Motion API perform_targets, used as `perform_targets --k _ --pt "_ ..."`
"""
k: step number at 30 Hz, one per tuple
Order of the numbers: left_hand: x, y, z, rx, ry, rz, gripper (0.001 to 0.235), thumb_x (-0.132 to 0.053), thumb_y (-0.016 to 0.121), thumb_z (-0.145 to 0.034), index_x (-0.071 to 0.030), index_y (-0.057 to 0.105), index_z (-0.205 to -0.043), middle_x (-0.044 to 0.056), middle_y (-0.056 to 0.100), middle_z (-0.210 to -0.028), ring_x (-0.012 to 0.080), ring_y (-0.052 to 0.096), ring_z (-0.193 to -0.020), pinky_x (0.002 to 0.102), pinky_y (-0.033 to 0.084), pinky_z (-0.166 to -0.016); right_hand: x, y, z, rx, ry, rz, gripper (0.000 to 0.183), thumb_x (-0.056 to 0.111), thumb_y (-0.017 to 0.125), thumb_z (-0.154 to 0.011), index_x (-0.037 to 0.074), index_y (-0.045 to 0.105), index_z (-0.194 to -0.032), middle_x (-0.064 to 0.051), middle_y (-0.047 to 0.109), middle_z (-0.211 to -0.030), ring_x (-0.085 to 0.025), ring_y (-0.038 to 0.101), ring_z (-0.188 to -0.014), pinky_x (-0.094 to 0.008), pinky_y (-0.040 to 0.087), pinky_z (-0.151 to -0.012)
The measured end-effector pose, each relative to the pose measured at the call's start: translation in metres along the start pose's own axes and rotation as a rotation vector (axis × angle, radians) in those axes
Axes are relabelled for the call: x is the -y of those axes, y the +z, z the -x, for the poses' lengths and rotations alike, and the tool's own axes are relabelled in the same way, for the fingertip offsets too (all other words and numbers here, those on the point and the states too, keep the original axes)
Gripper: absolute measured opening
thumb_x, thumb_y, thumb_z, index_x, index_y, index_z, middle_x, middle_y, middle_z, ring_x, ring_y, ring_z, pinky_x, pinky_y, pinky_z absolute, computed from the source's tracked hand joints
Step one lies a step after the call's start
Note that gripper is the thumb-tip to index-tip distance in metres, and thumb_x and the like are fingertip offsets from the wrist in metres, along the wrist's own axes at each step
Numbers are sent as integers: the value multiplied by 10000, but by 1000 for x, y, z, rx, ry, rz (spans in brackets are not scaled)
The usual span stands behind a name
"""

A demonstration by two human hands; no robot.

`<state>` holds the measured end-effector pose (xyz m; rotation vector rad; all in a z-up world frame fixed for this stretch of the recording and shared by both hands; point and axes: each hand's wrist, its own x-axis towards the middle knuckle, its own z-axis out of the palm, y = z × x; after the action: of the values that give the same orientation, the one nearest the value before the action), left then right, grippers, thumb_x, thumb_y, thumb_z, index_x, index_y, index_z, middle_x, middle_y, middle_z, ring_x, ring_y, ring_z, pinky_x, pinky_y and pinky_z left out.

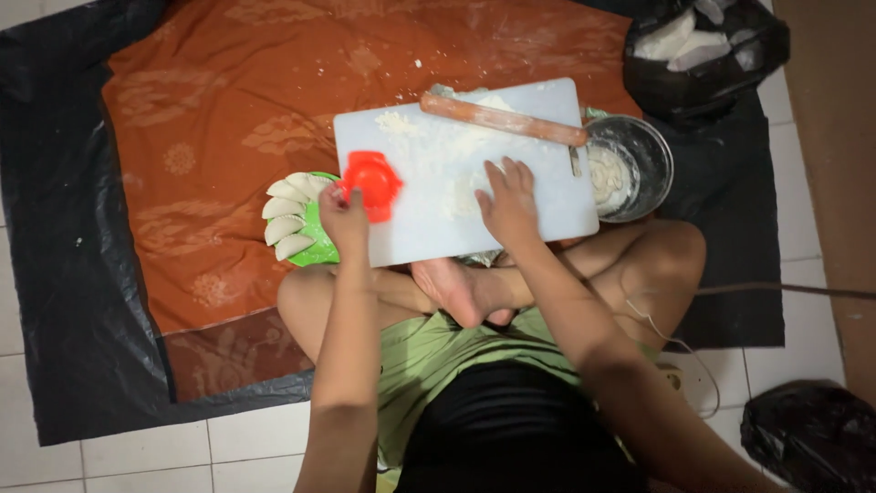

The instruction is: Rolling out dough and using a mold to create shaped pastries

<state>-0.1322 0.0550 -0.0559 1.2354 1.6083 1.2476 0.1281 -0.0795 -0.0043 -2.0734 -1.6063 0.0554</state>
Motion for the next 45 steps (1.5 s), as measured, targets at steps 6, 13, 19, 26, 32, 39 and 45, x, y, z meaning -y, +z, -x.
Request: perform_targets --k 6,13,19,26,32,39,45 --pt "-12 10 -10 -22 56 -131 380 -42 772 -798 9 658 -1157 227 640 -1020 346 738 -858 375 604 -743 9 -11 -9 148 -22 97 270 83 617 -1017 53 716 -1266 -200 678 -1223 -333 618 -1203 -381 483 -1072" --pt "-39 17 39 44 364 -449 619 -71 793 -833 -45 520 -1388 245 335 -1489 463 453 -1364 529 423 -1137 -1 -7 -23 70 -90 58 258 77 592 -998 122 768 -1182 -155 750 -1110 -272 713 -985 -350 571 -918" --pt "-62 52 125 252 657 -330 416 -171 627 -988 28 564 -1348 279 434 -1431 499 403 -1396 561 341 -1163 12 -17 -5 -113 86 -368 306 234 615 -1024 256 690 -1320 -112 740 -1044 -294 733 -1006 -394 604 -880" --pt "-101 127 153 422 -412 366 219 -226 499 -1074 -97 576 -1232 54 657 -1083 155 668 -838 235 551 -585 -97 -64 -13 95 74 -999 355 54 519 -1016 85 462 -1364 -199 673 -1182 -372 648 -1095 -519 479 -996" --pt "-70 158 110 484 -132 116 151 -188 619 -995 -120 670 -870 41 573 -672 123 525 -509 228 413 -469 -271 -33 -12 300 627 -265 680 63 617 -859 14 425 -1509 -323 501 -1355 -494 489 -1294 -556 427 -1111" --pt "-75 155 105 496 -190 74 137 -81 586 -958 -119 678 -864 49 465 -539 153 516 -356 249 446 -366 -323 6 0 675 501 -88 1061 77 894 -687 73 369 -1608 -339 421 -1526 -500 453 -1404 -565 466 -1109" --pt "-84 153 109 515 -192 144 112 -41 551 -914 -44 662 -908 62 479 -617 164 596 -434 294 571 -476 -313 -16 15 437 489 -195 707 126 934 -670 85 681 -1329 -215 602 -1197 -433 663 -1112 -514 556 -993"
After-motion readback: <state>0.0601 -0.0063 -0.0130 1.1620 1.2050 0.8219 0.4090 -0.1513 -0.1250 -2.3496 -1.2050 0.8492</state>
